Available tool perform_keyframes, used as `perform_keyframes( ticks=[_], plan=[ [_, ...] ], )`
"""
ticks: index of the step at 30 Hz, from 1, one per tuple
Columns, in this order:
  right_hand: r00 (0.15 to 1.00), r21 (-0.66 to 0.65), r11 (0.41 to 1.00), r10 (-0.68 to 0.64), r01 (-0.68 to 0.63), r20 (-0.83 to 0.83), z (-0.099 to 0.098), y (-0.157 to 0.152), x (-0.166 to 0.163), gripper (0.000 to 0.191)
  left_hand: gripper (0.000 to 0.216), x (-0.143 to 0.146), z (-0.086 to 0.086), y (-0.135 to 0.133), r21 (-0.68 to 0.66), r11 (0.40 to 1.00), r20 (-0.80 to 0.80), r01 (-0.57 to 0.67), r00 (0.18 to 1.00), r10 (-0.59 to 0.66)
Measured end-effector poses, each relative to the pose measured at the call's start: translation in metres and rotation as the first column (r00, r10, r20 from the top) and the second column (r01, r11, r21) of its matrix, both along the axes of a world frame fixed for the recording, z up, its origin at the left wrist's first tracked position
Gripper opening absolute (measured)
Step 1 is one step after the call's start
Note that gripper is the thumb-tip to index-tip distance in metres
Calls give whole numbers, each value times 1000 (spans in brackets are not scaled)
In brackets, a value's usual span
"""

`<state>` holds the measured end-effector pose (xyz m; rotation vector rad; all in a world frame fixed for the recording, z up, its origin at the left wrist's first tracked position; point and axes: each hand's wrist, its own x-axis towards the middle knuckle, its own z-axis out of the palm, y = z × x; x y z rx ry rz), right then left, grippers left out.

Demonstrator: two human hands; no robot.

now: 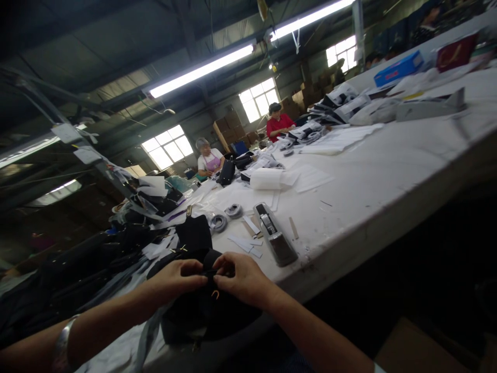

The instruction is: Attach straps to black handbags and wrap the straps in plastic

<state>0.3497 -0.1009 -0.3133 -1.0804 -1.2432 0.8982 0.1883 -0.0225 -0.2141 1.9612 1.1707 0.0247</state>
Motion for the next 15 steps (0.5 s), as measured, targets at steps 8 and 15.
perform_keyframes(
  ticks=[8, 15],
  plan=[
    [998, -57, 997, -42, 44, 36, -3, 1, -6, 19, 31, -1, -2, -6, 32, 999, 28, -30, 999, 29],
    [1000, -91, 996, 1, -3, -25, 0, -2, -5, 14, 18, 0, -3, -10, 69, 998, 17, -13, 1000, 12]
  ],
)
